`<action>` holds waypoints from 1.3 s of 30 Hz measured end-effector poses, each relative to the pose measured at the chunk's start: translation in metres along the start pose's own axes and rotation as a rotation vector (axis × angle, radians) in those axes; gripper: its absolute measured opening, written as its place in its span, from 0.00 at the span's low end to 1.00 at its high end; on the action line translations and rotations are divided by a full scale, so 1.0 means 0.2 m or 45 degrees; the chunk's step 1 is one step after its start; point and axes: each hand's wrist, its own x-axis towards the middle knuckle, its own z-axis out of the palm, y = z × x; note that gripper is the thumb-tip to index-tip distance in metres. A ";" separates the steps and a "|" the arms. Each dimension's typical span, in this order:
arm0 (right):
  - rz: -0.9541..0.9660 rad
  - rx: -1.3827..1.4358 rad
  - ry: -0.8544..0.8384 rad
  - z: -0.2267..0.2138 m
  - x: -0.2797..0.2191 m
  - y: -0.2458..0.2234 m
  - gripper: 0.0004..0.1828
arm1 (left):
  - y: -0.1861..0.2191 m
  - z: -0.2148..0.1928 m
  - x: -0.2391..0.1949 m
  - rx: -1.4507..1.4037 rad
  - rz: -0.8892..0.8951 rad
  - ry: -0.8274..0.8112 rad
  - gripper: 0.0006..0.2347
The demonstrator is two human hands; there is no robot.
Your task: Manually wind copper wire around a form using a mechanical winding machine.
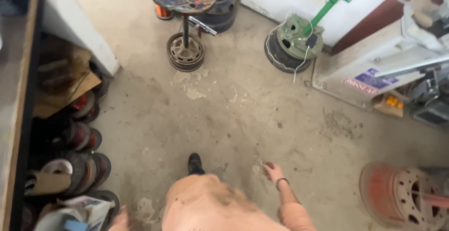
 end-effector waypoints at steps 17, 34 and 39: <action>0.108 0.258 0.071 -0.79 1.68 -1.00 0.22 | 3.37 1.55 0.27 0.039 0.967 -0.509 0.19; -0.588 0.200 0.017 -1.12 2.81 -3.97 0.18 | 5.21 1.56 0.95 0.224 0.948 0.509 0.14; -0.828 0.232 -0.120 -0.89 3.03 -4.76 0.18 | 5.96 1.47 1.36 0.340 1.029 0.565 0.19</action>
